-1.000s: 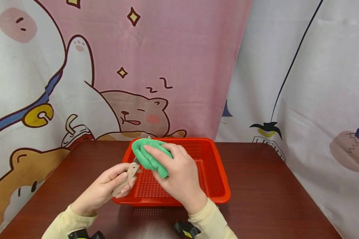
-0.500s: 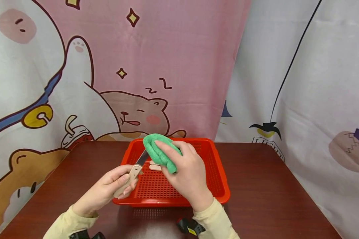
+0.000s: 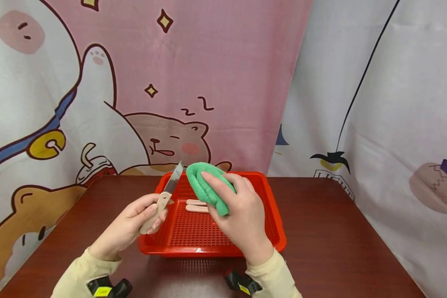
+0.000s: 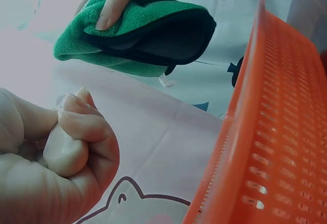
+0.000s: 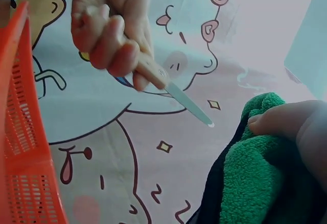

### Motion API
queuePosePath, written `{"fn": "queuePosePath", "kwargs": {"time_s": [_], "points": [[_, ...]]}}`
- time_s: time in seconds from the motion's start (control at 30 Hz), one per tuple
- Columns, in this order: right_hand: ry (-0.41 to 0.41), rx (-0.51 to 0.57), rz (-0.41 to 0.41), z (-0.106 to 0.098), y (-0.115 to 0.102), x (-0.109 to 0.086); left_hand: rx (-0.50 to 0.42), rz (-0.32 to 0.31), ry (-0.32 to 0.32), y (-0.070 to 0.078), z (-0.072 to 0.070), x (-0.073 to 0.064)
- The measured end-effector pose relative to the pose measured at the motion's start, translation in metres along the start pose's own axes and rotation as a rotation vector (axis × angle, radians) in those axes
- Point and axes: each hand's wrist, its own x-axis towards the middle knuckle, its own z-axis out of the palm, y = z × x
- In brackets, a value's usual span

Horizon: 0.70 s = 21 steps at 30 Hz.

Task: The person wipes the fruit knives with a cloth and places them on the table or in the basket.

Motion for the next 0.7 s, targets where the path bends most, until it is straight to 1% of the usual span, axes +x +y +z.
{"fn": "queuePosePath", "kwargs": {"time_s": [0.17,0.33,0.5,0.57,0.7], "points": [[-0.055,0.018,-0.037,0.006,-0.007,-0.004,0.022,-0.021,0.010,0.001,0.002,0.006],[-0.115,0.036,-0.070,0.016,-0.015,-0.006,0.001,-0.028,-0.007,0.001,0.009,0.012],[-0.157,0.032,-0.095,0.022,-0.020,-0.010,0.002,0.004,-0.031,0.000,0.015,0.015],[-0.161,0.027,-0.100,0.023,-0.021,-0.011,0.003,0.019,-0.037,-0.001,0.016,0.015],[-0.164,0.021,-0.098,0.025,-0.021,-0.011,-0.001,0.025,-0.054,-0.002,0.017,0.015]]}}
